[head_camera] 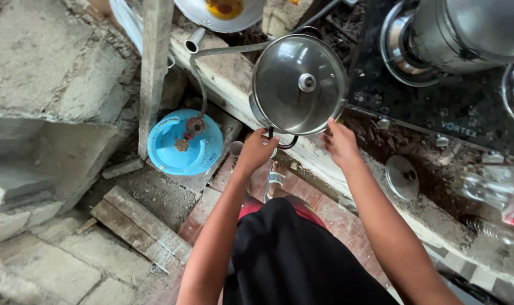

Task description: Carry plastic bowls, metal pots, and storage containers from an indoor kitchen area out to an outdoor dishwashing station.

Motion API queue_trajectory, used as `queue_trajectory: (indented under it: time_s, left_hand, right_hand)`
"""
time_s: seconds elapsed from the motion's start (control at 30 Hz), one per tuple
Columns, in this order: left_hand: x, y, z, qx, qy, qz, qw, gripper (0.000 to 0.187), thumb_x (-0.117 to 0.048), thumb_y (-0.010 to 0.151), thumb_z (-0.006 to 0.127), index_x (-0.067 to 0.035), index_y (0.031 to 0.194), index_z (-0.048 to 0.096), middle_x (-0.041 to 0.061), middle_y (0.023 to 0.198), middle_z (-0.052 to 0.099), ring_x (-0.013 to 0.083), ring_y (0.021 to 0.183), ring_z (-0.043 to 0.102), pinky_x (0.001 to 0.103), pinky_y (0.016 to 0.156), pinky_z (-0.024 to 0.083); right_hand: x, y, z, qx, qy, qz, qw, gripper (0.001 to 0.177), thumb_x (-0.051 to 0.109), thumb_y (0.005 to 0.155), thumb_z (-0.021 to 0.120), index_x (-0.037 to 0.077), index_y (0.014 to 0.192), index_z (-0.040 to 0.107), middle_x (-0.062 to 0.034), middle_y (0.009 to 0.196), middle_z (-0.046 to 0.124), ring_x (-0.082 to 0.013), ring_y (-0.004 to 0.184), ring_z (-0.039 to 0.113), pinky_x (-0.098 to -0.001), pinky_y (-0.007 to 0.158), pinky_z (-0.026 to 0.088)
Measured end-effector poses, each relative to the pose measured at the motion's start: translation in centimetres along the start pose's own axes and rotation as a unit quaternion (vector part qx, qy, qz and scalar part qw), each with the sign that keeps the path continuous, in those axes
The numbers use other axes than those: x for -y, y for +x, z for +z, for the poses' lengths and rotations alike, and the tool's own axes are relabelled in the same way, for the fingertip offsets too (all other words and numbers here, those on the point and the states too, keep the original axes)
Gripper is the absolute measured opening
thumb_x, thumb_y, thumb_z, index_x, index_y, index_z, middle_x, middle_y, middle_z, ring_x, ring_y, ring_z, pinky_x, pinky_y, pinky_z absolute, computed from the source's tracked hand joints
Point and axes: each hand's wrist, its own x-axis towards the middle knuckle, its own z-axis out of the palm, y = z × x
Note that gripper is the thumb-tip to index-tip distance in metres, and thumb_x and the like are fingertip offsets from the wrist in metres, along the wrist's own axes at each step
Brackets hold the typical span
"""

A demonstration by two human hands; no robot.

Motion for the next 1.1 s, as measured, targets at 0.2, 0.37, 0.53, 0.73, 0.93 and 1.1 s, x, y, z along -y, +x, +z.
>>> queue_trajectory:
  time_s: [0.2,0.37,0.53,0.73,0.93,1.1]
  left_hand:
    - [0.2,-0.3,0.6,-0.001,0.032,0.021,0.999,0.06,-0.038,0.088,0.071,0.006,0.128,0.062,0.021,0.105,0.074,0.0313,0.098,0.073,0.038,0.088,0.055]
    - [0.9,-0.8,-0.4,0.0,0.02,0.024,1.0,0.064,-0.036,0.087,0.071,0.007,0.132,0.058,0.021,0.106,0.075,0.0309,0.1,0.073,0.037,0.09,0.054]
    - [0.9,-1.4,-1.5,-0.011,-0.001,0.014,1.0,0.061,-0.035,0.088,0.071,0.008,0.129,0.061,0.021,0.105,0.075,0.0294,0.1,0.074,0.036,0.09,0.055]
    - [2.1,-1.4,-1.8,-0.001,-0.013,-0.005,1.0,0.06,-0.038,0.09,0.07,0.007,0.129,0.061,0.022,0.11,0.075,0.0286,0.104,0.073,0.036,0.091,0.055]
    - [1.8,-0.9,-1.3,0.009,-0.018,0.012,1.0,0.058,-0.045,0.096,0.067,0.006,0.123,0.068,0.021,0.11,0.074,0.0278,0.104,0.072,0.036,0.091,0.053]
    - [0.4,-0.1,-0.8,0.041,-0.07,-0.011,0.997,0.056,-0.045,0.094,0.067,0.004,0.121,0.069,0.017,0.098,0.075,0.0205,0.088,0.069,0.033,0.08,0.054]
  right_hand:
    - [0.4,-0.2,-0.1,-0.028,0.058,0.009,0.998,0.022,0.029,0.099,0.068,0.011,0.088,0.06,0.0023,0.076,0.056,-0.008,0.058,0.046,-0.0254,0.049,0.036]
    - [0.5,1.3,-0.9,0.002,0.102,0.058,0.993,0.022,0.026,0.1,0.07,0.014,0.085,0.058,0.0046,0.073,0.048,-0.0073,0.057,0.041,-0.0255,0.05,0.033]
    - [0.5,1.4,-1.1,0.039,0.127,0.074,0.988,0.017,0.026,0.099,0.067,0.014,0.089,0.059,0.0033,0.075,0.053,-0.0076,0.058,0.037,-0.0259,0.053,0.032]
    - [0.4,-0.1,-0.1,0.019,0.062,0.041,0.997,0.015,0.025,0.099,0.065,0.014,0.093,0.059,0.0025,0.079,0.057,-0.0068,0.06,0.038,-0.025,0.053,0.033]
    - [-1.5,-0.2,0.6,0.048,0.084,0.011,0.995,0.013,0.024,0.099,0.064,0.013,0.094,0.06,0.0012,0.082,0.059,-0.0068,0.058,0.039,-0.0251,0.052,0.035]
    - [-3.1,-1.1,1.4,0.03,0.047,-0.017,0.998,0.021,0.026,0.101,0.064,0.011,0.089,0.057,-0.0012,0.076,0.057,-0.0106,0.055,0.046,-0.0286,0.049,0.039]
